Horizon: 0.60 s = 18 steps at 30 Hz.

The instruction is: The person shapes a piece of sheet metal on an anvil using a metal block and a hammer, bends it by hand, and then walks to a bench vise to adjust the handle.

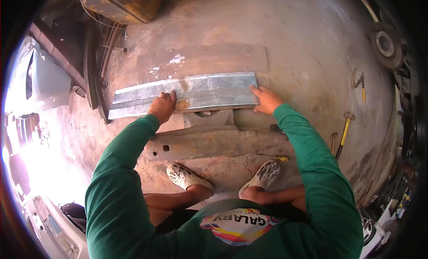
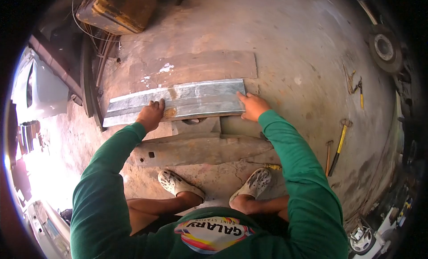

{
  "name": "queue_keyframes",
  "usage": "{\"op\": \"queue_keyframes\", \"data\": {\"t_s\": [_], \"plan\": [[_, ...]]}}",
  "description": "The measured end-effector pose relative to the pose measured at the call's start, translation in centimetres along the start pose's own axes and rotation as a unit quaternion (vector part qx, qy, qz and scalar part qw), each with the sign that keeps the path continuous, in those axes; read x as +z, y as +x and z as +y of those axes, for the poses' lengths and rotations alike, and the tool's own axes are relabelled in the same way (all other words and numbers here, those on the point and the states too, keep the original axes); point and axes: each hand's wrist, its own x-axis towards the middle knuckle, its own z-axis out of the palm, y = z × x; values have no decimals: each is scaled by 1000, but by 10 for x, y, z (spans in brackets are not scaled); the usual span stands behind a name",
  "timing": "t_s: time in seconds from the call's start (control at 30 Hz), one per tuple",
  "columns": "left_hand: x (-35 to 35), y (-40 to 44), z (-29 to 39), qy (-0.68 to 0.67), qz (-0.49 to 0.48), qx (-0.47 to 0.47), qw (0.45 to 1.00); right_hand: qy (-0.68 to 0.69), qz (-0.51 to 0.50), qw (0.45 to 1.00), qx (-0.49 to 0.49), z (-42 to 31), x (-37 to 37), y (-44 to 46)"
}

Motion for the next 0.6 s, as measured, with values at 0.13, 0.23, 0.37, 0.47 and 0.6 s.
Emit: {"op": "queue_keyframes", "data": {"t_s": [0.13,0.23,0.37,0.47,0.6], "plan": [[4,0,-2,24,7,12,1000,-12,-1,1000,-9,3,2,3],[4,-2,2,16,-2,18,1000,-71,6,997,-41,2,7,4],[8,1,4,-58,-65,20,996,-124,35,990,-57,0,23,-2],[16,5,11,28,-42,-4,999,-109,32,991,-67,3,23,2],[6,6,11,-1,-53,-11,999,-98,-16,994,-42,-2,11,5]]}}
